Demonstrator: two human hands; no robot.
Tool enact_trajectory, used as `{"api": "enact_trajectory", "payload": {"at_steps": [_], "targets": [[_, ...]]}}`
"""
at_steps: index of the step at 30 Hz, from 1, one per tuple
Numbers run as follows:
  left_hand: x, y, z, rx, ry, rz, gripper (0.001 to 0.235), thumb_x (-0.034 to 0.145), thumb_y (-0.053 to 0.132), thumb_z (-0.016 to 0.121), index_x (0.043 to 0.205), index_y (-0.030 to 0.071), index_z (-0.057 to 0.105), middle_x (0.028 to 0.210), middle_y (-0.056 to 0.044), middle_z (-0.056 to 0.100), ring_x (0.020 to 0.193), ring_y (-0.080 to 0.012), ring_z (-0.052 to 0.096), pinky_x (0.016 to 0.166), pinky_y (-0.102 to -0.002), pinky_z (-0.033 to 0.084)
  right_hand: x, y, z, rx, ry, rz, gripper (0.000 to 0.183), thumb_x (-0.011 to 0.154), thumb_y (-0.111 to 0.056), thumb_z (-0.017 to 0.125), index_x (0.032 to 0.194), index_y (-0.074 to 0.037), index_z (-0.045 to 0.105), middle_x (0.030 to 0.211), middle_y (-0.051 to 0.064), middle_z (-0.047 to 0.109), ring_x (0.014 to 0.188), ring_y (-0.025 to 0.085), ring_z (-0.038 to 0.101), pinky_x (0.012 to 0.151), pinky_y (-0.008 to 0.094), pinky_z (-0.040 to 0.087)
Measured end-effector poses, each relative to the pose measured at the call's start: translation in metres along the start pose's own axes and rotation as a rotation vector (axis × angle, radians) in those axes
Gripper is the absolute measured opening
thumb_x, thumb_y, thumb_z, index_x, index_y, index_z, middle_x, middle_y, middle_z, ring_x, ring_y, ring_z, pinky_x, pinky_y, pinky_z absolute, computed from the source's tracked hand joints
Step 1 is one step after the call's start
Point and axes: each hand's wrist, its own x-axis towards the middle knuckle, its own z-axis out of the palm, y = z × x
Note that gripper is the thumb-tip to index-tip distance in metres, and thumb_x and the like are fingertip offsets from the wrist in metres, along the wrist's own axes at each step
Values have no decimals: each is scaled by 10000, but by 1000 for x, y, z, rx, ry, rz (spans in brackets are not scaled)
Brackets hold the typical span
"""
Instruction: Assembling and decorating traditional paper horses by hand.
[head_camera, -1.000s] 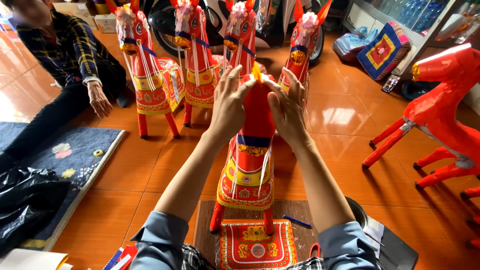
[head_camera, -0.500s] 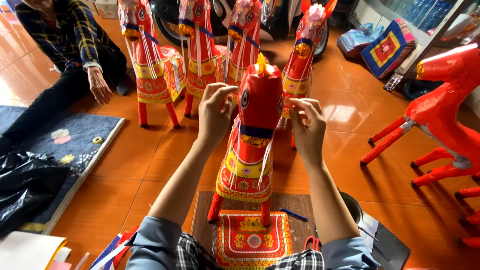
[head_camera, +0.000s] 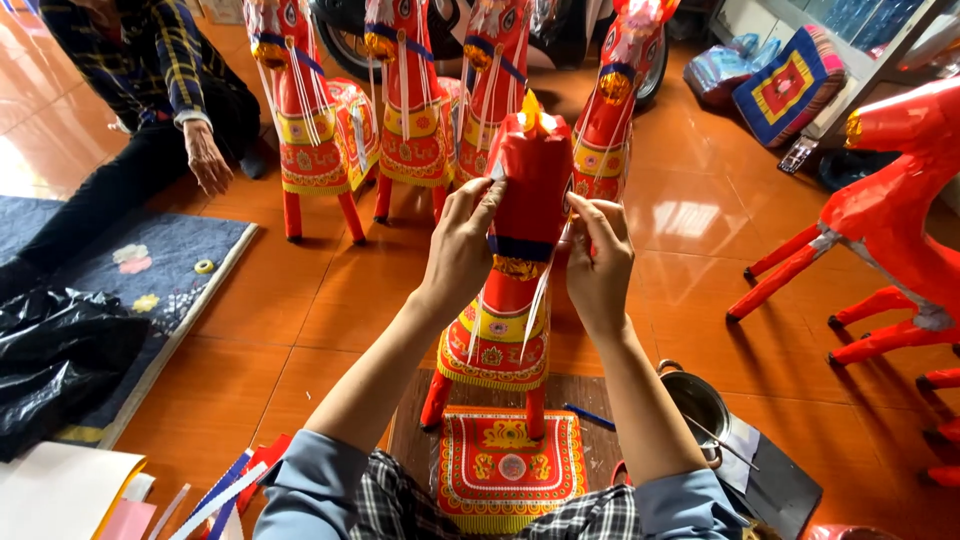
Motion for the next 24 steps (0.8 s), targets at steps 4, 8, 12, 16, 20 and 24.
{"api": "enact_trajectory", "payload": {"at_steps": [4, 8, 12, 16, 20, 24], "targets": [[-3, 1, -2, -24, -32, -7, 705, 751, -147, 503, 1418, 79, 501, 1266, -180, 532, 1221, -391, 521, 1000, -435, 488, 7, -8, -1, -33, -17, -28, 343, 937, 115, 509, 1201, -33, 673, 1025, 133, 604, 963, 305, 617, 839, 413, 516], [-2, 1, -2, -59, -28, -17, 660, 783, -141, 493, 1403, 82, 518, 1286, -176, 531, 1241, -388, 516, 1018, -436, 478, 6, -5, 0, -26, -16, -2, 298, 949, 43, 547, 1205, -45, 669, 1036, 122, 606, 975, 297, 620, 835, 406, 513], [-5, 0, -2, -117, -2, -18, 577, 827, -132, 459, 1357, 72, 561, 1291, -172, 543, 1230, -388, 529, 1009, -436, 480, 2, -10, -5, 10, -31, 47, 287, 975, 2, 539, 1231, -59, 653, 1073, 128, 596, 1003, 303, 613, 816, 403, 509], [-11, 4, -4, -152, 30, -27, 508, 868, -120, 448, 1320, 65, 589, 1311, -165, 543, 1224, -394, 536, 980, -422, 496, -5, -10, -10, 12, -45, 72, 263, 980, -31, 544, 1215, -60, 657, 1096, 125, 599, 1023, 292, 612, 809, 380, 508], [-19, 1, -7, -143, 98, -91, 503, 843, -119, 458, 1264, 95, 632, 1209, -112, 598, 1115, -335, 594, 931, -419, 502, -9, -12, -15, 41, -45, 109, 250, 1004, -82, 540, 1223, -66, 660, 1087, 120, 602, 975, 246, 611, 774, 343, 516], [-18, 6, -9, -130, 123, -128, 496, 844, -116, 452, 1258, 89, 634, 1217, -105, 622, 1135, -325, 590, 964, -422, 470, -9, -18, -18, 50, -51, 109, 249, 1019, -115, 529, 1227, -65, 657, 1088, 117, 593, 971, 238, 612, 757, 325, 518]]}}
